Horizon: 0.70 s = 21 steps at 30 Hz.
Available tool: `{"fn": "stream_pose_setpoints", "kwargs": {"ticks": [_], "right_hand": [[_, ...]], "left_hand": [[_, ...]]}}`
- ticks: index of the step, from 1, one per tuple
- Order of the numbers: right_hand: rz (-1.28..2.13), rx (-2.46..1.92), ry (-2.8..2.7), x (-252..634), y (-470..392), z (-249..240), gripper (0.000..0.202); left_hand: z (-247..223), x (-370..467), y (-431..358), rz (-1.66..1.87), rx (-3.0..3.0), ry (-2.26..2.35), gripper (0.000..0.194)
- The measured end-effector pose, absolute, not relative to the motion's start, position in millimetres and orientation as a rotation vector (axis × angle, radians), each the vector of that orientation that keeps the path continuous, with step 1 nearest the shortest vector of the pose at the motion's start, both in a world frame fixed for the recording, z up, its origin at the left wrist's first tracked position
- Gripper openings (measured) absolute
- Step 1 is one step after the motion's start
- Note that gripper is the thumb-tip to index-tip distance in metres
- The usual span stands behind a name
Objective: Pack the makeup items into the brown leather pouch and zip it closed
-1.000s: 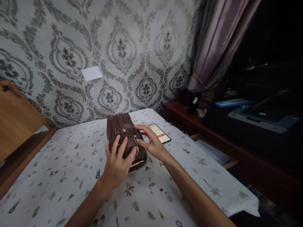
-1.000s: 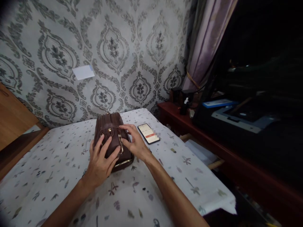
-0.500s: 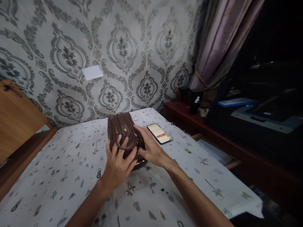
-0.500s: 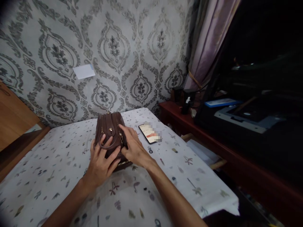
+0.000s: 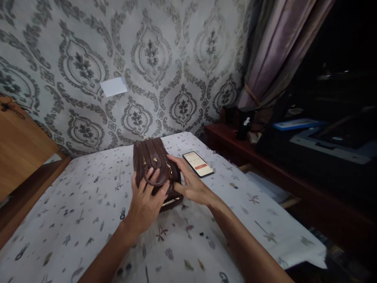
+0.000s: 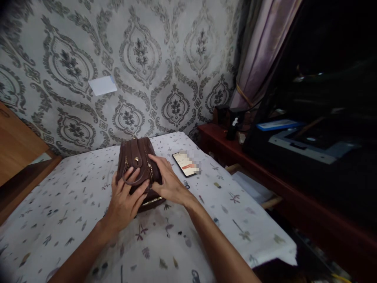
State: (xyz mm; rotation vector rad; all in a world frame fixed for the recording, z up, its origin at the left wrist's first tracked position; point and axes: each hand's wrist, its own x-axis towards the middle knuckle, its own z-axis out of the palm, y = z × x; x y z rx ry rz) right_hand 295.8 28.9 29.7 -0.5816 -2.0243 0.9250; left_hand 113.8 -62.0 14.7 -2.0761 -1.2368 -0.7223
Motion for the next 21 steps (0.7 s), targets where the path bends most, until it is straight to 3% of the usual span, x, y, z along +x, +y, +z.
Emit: {"fn": "stream_pose_setpoints", "kwargs": {"ticks": [10, 21], "right_hand": [[1.142, -0.533, -1.942, 302.2, 33.8, 20.5, 0.07], [0.956, -0.593, -1.925, 290.3, 25.0, 10.7, 0.075]], "left_hand": [[19.6, 107.3, -65.1, -0.791, -2.163, -1.313, 0.036], [14.9, 104.6, -58.2, -0.783, -2.059, -1.215, 0.03]]}}
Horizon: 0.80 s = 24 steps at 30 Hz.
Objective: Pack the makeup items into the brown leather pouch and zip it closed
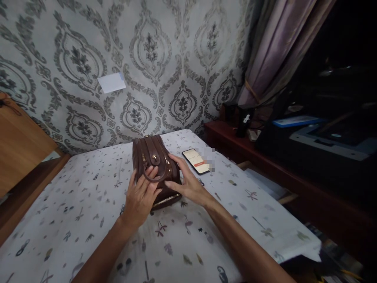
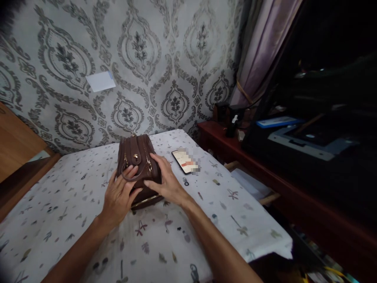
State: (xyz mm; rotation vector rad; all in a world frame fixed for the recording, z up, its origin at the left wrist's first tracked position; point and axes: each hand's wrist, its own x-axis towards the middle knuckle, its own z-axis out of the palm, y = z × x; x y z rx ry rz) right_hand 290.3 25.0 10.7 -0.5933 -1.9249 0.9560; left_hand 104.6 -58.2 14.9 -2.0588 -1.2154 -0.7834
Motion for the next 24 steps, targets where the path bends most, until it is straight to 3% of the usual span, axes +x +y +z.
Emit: {"fn": "stream_pose_setpoints", "kwargs": {"ticks": [4, 8, 12, 15, 20, 24], "right_hand": [[0.769, -0.645, -1.933, 279.8, 20.6, 2.5, 0.086], [0.79, -0.712, -1.888, 275.9, 20.0, -5.6, 0.095], [0.843, -0.751, -1.8, 272.8, 22.5, -14.1, 0.106], [0.823, -0.74, -1.813, 272.0, 23.7, -15.7, 0.1], [0.795, -0.706, -1.835, 272.8, 22.9, -12.5, 0.091], [0.803, -0.702, -1.801, 269.1, 22.1, -11.9, 0.089]], "left_hand": [[15.7, 104.7, -57.9, -0.766, -2.05, -1.19, 0.029], [19.5, 101.3, -61.7, -0.811, -2.127, -1.185, 0.026], [26.8, 90.9, -67.6, -1.167, -2.175, -1.173, 0.02], [34.5, 82.3, -65.9, -1.365, -2.018, -1.358, 0.019], [51.9, 75.8, -51.4, -1.351, -2.015, -1.742, 0.036], [65.9, 77.2, -42.0, -1.375, -2.081, -1.812, 0.022]]}}
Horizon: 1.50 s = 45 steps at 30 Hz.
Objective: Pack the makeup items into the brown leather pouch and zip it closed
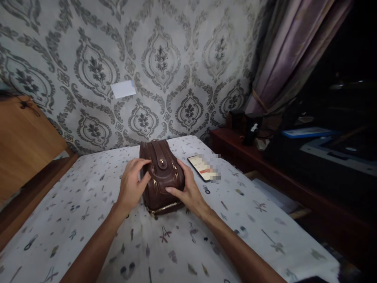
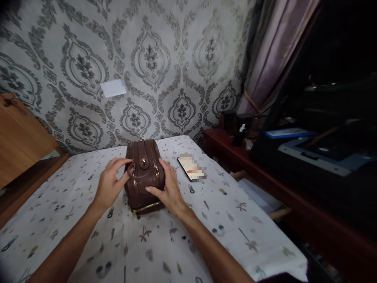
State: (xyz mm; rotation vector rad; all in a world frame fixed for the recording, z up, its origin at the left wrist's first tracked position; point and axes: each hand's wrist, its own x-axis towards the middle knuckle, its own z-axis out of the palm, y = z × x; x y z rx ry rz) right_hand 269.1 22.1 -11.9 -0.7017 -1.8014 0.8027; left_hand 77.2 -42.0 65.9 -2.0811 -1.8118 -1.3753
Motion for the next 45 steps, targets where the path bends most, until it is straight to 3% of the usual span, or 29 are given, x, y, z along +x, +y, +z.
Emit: {"fn": "stream_pose_setpoints", "kwargs": {"ticks": [3, 11, 30, 45], "right_hand": [[0.824, -0.703, -1.755, 264.7, 22.0, -11.9, 0.086], [0.848, -0.707, -1.714, 260.2, 21.6, -11.9, 0.083], [0.892, -0.721, -1.71, 260.7, 20.3, -9.3, 0.083], [0.906, -0.701, -1.706, 260.9, 21.2, -9.2, 0.083]], "left_hand": [[71.8, 78.2, -36.4, -1.489, -2.085, -1.831, 0.017], [75.2, 76.7, -26.9, -1.801, -2.12, -1.855, 0.028], [80.3, 82.9, -35.4, -1.771, -2.198, -1.922, 0.033], [74.6, 85.0, -37.8, -1.795, -2.191, -1.803, 0.027]]}}
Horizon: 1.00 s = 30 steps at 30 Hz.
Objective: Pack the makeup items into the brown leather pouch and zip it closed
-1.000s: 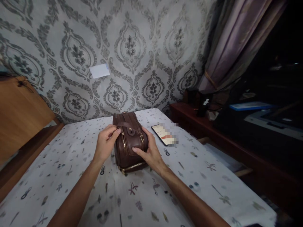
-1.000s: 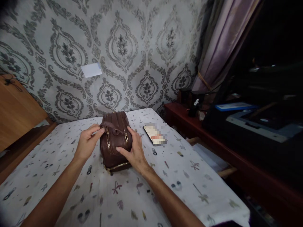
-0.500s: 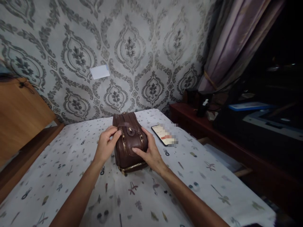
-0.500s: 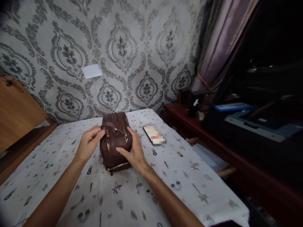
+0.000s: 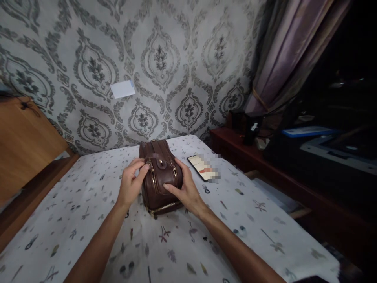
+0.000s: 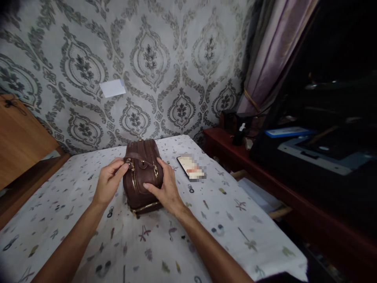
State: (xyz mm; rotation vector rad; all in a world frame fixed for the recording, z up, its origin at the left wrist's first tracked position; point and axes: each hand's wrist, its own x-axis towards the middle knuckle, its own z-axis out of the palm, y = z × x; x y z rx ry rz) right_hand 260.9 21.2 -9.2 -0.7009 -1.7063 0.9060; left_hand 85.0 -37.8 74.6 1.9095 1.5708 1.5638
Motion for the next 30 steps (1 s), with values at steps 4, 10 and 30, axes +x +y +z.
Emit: {"fn": "stream_pose_setpoints", "kwargs": {"ticks": [4, 10, 30], "right_hand": [[0.899, -0.708, -1.712, 261.1, 20.8, -9.1, 0.084], [0.907, -0.694, -1.709, 261.4, 20.7, -9.1, 0.084], [0.528, -0.744, -1.685, 271.6, 29.1, 25.5, 0.014]], "left_hand": [[77.8, 86.0, -32.2, 1.505, 1.972, 1.634, 0.028], [83.7, 89.2, -31.8, 1.385, 2.127, 1.763, 0.031], [60.0, 95.2, -45.6, 1.578, 1.991, 1.688, 0.017]]}}
